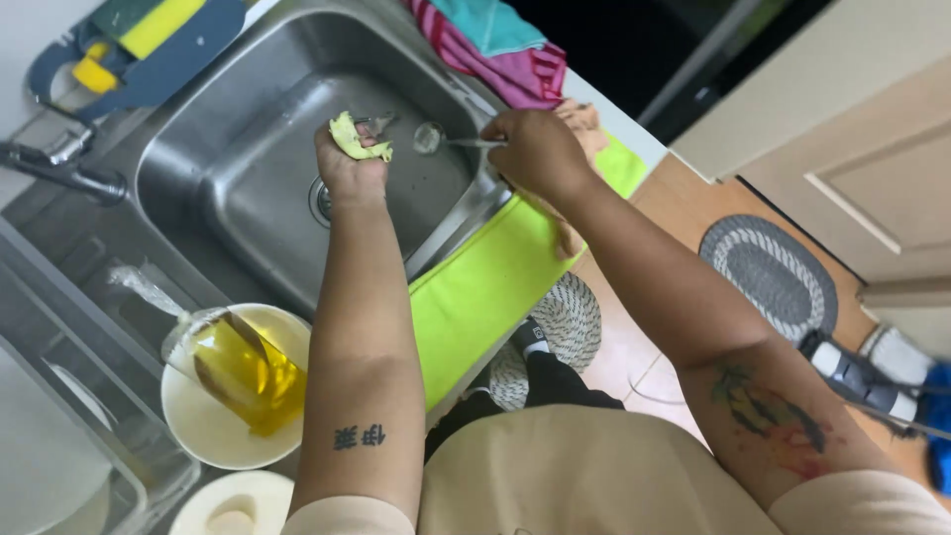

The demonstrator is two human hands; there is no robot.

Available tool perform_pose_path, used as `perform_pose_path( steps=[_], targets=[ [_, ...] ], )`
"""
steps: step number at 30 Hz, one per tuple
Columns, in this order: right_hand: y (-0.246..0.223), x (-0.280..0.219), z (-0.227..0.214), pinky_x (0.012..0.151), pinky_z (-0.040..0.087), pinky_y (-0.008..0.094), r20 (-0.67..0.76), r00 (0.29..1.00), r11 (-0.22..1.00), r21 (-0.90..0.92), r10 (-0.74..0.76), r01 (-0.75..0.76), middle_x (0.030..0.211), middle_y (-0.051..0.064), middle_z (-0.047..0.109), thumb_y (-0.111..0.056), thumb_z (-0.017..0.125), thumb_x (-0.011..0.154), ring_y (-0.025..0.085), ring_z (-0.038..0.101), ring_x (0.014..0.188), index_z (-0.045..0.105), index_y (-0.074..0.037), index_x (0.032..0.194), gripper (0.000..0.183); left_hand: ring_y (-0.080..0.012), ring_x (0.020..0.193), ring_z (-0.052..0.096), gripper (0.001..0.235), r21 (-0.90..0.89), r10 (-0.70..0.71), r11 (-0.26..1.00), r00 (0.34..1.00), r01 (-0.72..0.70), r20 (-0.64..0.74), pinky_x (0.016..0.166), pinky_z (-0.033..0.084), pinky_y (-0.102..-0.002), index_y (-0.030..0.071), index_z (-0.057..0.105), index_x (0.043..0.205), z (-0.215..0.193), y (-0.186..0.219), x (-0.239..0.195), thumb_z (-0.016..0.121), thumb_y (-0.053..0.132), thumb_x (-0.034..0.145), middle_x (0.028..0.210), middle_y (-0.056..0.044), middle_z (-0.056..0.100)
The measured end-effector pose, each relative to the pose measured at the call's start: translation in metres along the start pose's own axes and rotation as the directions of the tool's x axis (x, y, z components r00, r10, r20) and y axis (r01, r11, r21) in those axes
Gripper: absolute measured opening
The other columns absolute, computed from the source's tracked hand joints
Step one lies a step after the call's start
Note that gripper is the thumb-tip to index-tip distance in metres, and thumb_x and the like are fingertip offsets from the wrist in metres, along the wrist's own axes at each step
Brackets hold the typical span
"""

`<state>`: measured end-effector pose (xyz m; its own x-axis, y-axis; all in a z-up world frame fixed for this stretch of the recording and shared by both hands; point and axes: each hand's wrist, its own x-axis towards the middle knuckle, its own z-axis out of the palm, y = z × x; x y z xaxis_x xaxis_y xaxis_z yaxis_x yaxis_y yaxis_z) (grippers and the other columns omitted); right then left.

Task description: The person cuts a bitter melon in half lengthwise on a wooden cutting board using a knife. They then use a spoon to scoop out the seeds and inner pith from each half, discarding the waste into the sink. Finally, they slice one of the cleaned halves into smaller pieces.

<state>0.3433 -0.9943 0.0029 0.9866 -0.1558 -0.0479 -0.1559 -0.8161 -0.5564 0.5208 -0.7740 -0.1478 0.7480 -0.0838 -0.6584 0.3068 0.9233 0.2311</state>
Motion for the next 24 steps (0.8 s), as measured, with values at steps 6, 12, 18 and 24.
perform_pose_path(
  steps=[6, 12, 18, 24],
  targets=[
    [0.023, 0.092, 0.016, 0.084, 0.055, 0.045, 0.079, 0.954, 0.952, -0.083, -0.288, 0.294, 0.103, 0.014, 0.076, -0.016, 0.072, 0.08, 0.034, 0.071, 0.096, 0.079, -0.013, 0.105, 0.026, -0.0168, 0.062, 0.054, 0.025, 0.097, 0.085, 0.993, 0.979, -0.068, -0.185, 0.053, 0.044, -0.03, 0.003, 0.064, 0.095, -0.032, -0.006, 0.038, 0.057, 0.026, 0.1, 0.079, -0.008, 0.059],
    [0.02, 0.137, 0.014, 0.085, 0.054, 0.047, 0.227, 0.95, 0.963, -0.11, -0.215, 0.245, 0.103, 0.013, 0.074, -0.019, 0.072, 0.079, 0.034, 0.069, 0.098, 0.078, -0.014, 0.104, 0.026, -0.027, 0.073, 0.061, 0.022, 0.175, 0.08, 0.983, 0.979, -0.047, -0.187, 0.063, 0.052, -0.041, 0.005, 0.064, 0.1, -0.054, -0.03, 0.093, 0.057, 0.025, 0.098, 0.09, -0.012, 0.068],
    [0.022, 0.159, 0.016, 0.086, 0.054, 0.046, 0.242, 0.94, 0.963, -0.064, -0.24, 0.262, 0.107, 0.013, 0.074, -0.016, 0.071, 0.08, 0.034, 0.069, 0.101, 0.079, -0.015, 0.104, 0.026, -0.0313, 0.079, 0.067, 0.021, 0.297, 0.138, 0.951, 0.974, -0.08, -0.177, 0.074, 0.059, -0.05, 0.0, 0.067, 0.099, -0.025, -0.039, 0.066, 0.066, 0.019, 0.092, 0.09, -0.015, 0.069],
    [0.011, 0.163, 0.024, 0.088, 0.053, 0.047, 0.303, 0.914, 0.947, -0.086, -0.271, 0.309, 0.107, 0.016, 0.072, -0.014, 0.07, 0.08, 0.035, 0.068, 0.102, 0.077, -0.011, 0.107, 0.028, -0.0246, 0.087, 0.064, 0.021, 0.54, 0.519, 0.747, 0.848, -0.388, -0.108, 0.079, 0.054, -0.039, 0.001, 0.066, 0.104, -0.05, -0.031, 0.098, 0.07, 0.009, 0.084, 0.095, -0.011, 0.069]
  ],
)
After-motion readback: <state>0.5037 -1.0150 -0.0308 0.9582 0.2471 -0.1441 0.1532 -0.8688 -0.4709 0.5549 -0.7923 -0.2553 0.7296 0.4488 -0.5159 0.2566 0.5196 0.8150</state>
